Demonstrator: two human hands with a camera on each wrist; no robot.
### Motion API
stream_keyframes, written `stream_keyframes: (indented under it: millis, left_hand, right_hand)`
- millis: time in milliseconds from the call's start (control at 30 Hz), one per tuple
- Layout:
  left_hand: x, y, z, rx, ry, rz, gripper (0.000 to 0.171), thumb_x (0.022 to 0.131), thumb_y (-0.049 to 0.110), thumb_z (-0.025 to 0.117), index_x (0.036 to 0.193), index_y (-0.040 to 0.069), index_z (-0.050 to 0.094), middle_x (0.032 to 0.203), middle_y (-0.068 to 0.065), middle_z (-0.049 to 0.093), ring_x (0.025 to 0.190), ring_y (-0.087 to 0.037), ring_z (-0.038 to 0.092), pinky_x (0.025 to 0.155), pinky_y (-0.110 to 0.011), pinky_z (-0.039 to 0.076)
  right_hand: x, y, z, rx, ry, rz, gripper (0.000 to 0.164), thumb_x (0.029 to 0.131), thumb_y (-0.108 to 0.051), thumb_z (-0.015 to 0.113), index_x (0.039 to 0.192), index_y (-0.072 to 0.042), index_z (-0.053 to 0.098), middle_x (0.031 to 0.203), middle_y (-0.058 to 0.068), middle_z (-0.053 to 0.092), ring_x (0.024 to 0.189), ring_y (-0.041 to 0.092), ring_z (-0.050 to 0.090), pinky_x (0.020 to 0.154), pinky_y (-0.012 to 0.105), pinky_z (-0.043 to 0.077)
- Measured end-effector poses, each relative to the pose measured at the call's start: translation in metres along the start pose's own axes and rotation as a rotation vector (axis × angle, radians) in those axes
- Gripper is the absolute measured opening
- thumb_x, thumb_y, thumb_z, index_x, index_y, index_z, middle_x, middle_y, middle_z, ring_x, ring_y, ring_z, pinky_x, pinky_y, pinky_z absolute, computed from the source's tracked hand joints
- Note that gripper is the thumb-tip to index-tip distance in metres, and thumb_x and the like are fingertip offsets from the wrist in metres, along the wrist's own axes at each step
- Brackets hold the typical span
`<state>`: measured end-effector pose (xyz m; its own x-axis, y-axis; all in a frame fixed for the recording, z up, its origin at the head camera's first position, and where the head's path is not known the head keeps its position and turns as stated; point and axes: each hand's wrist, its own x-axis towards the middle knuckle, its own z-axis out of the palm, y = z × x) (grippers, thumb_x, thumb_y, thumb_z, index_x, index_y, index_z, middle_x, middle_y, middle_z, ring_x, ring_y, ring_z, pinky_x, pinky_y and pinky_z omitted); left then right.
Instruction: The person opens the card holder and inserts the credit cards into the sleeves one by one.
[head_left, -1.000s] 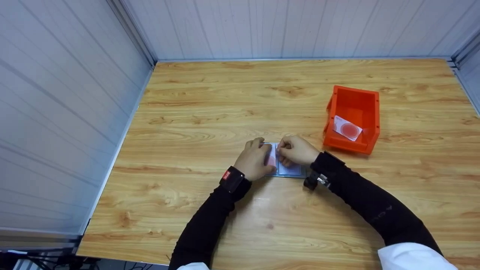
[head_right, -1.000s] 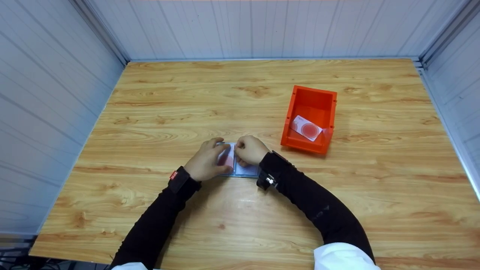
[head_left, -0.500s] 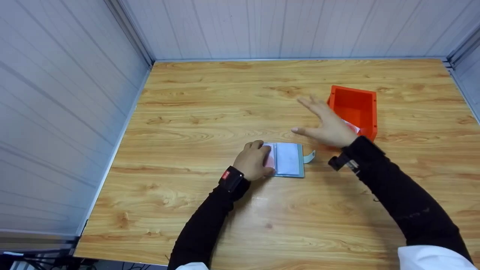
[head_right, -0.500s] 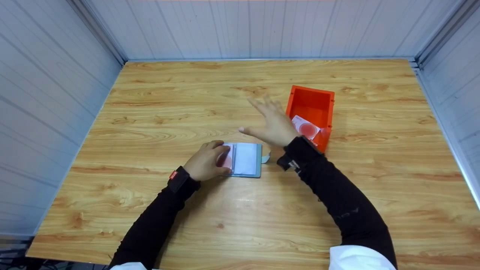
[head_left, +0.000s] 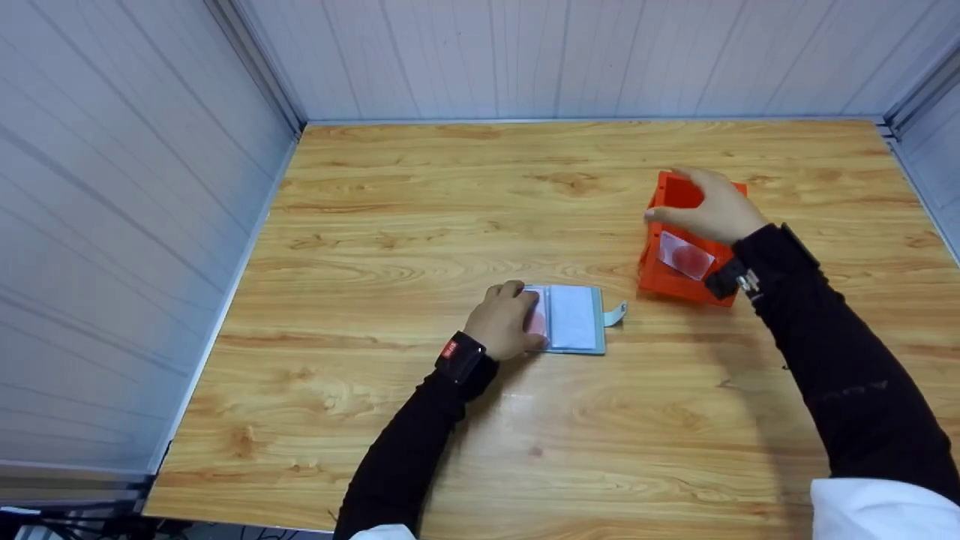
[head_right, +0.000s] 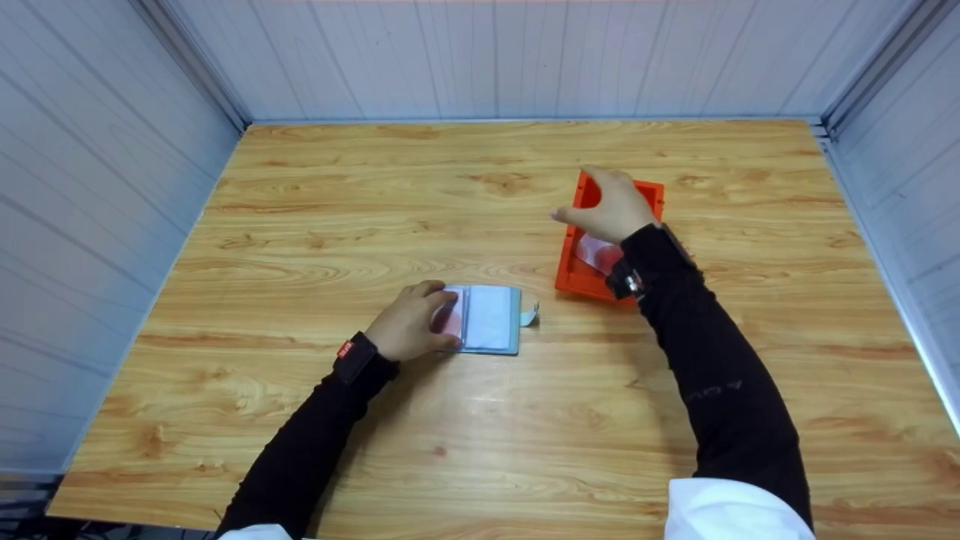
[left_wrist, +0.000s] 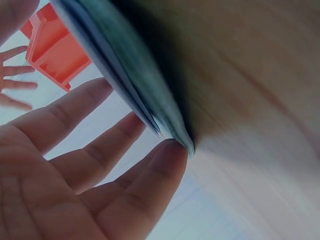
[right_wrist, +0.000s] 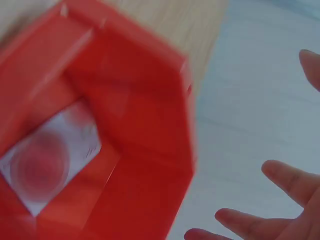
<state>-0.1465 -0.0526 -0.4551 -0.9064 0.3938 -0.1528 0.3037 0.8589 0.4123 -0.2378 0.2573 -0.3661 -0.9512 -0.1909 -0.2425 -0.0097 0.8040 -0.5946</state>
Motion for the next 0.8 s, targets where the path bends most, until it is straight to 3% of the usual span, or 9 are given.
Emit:
stream_keyframes:
  millis: [200, 333, 500, 800]
  left_hand:
    - [0.000, 0.001, 0.001, 0.000, 0.004, 0.006, 0.069, 0.078, 0.036, 0.078, 0.138, 0.009, 0.055, 0.148, -0.017, 0.044, 0.136, -0.039, 0.042, 0.105, -0.050, 0.045]
    - [0.001, 0.002, 0.001, -0.006, 0.008, 0.000, 0.069, 0.078, 0.036, 0.079, 0.137, 0.010, 0.056, 0.148, -0.016, 0.045, 0.136, -0.038, 0.042, 0.105, -0.049, 0.045]
    - [0.001, 0.002, 0.002, -0.004, 0.012, 0.001, 0.068, 0.078, 0.038, 0.079, 0.136, 0.010, 0.056, 0.148, -0.015, 0.045, 0.136, -0.037, 0.042, 0.105, -0.048, 0.046]
    - [0.002, 0.003, 0.003, -0.004, 0.010, 0.000, 0.070, 0.077, 0.038, 0.079, 0.137, 0.010, 0.056, 0.148, -0.016, 0.045, 0.136, -0.037, 0.042, 0.105, -0.050, 0.046]
  right_hand:
    - [0.014, 0.019, -0.002, -0.041, -0.042, 0.092, 0.093, 0.088, -0.059, 0.060, 0.154, -0.004, 0.023, 0.157, 0.031, 0.022, 0.139, 0.050, 0.028, 0.110, 0.065, 0.027]
    - [0.020, 0.025, 0.000, -0.047, -0.084, 0.118, 0.090, 0.089, -0.056, 0.059, 0.153, -0.002, 0.027, 0.155, 0.031, 0.026, 0.134, 0.048, 0.034, 0.108, 0.063, 0.031]
    - [0.024, 0.027, 0.001, -0.045, -0.109, 0.130, 0.085, 0.092, -0.057, 0.054, 0.152, -0.002, 0.029, 0.153, 0.032, 0.028, 0.134, 0.049, 0.034, 0.108, 0.063, 0.032]
    - [0.031, 0.034, 0.002, -0.044, -0.083, 0.144, 0.073, 0.099, -0.050, 0.042, 0.147, 0.005, 0.036, 0.151, 0.033, 0.032, 0.135, 0.050, 0.033, 0.110, 0.061, 0.031]
